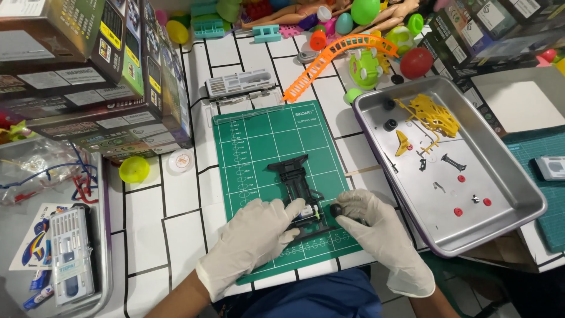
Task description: The person assembles a black plastic toy chassis on a green cutting mat. They attach small components and a blue cylindrical part to the chassis, then use a screwdriver to tighten screws and secure the assembly.
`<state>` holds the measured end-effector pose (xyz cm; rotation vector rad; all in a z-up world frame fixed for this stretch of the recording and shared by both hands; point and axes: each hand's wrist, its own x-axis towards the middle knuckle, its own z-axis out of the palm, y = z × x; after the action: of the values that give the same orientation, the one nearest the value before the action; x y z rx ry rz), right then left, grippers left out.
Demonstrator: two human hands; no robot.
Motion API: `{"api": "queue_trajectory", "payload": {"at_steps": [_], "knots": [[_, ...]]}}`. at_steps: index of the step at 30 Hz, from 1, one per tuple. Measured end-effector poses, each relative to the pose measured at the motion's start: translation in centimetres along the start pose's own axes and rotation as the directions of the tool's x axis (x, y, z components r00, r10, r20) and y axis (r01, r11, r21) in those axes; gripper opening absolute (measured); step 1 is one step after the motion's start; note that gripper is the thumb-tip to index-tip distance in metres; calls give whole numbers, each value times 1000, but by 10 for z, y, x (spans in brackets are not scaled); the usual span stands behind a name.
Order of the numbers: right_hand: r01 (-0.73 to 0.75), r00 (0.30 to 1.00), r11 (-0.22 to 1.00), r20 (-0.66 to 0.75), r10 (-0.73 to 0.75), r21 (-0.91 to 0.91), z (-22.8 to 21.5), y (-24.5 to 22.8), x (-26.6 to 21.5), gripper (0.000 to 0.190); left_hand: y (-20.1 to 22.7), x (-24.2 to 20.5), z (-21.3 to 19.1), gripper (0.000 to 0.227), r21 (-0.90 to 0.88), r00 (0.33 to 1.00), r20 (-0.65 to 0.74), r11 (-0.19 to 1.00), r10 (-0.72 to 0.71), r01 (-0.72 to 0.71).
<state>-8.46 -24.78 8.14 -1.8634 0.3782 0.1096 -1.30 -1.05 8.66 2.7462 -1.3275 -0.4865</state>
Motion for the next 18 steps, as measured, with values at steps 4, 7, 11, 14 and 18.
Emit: {"api": "queue_trajectory", "payload": {"at_steps": [4, 7, 11, 14, 18], "knots": [[-197, 980, 958, 14, 198, 208, 3, -12, 4, 27, 3, -2, 2, 54, -68, 995, -1, 993, -100, 100], [-226, 974, 938, 30, 226, 264, 5, -9, 9, 30, 0, -5, 20, 57, -62, 988, -94, 991, -124, 119], [-347, 938, 910, 62, 342, 227, 3, -42, 6, 32, -7, -3, 49, 55, -32, 947, -314, 997, -71, 65], [-347, 937, 874, 74, 343, 340, 5, -44, 9, 33, -4, -2, 54, 57, -57, 928, -358, 995, -102, 87], [-333, 941, 887, 59, 333, 319, 4, -32, 10, 29, 10, -3, 65, 55, -147, 893, -434, 987, -119, 60]]}}
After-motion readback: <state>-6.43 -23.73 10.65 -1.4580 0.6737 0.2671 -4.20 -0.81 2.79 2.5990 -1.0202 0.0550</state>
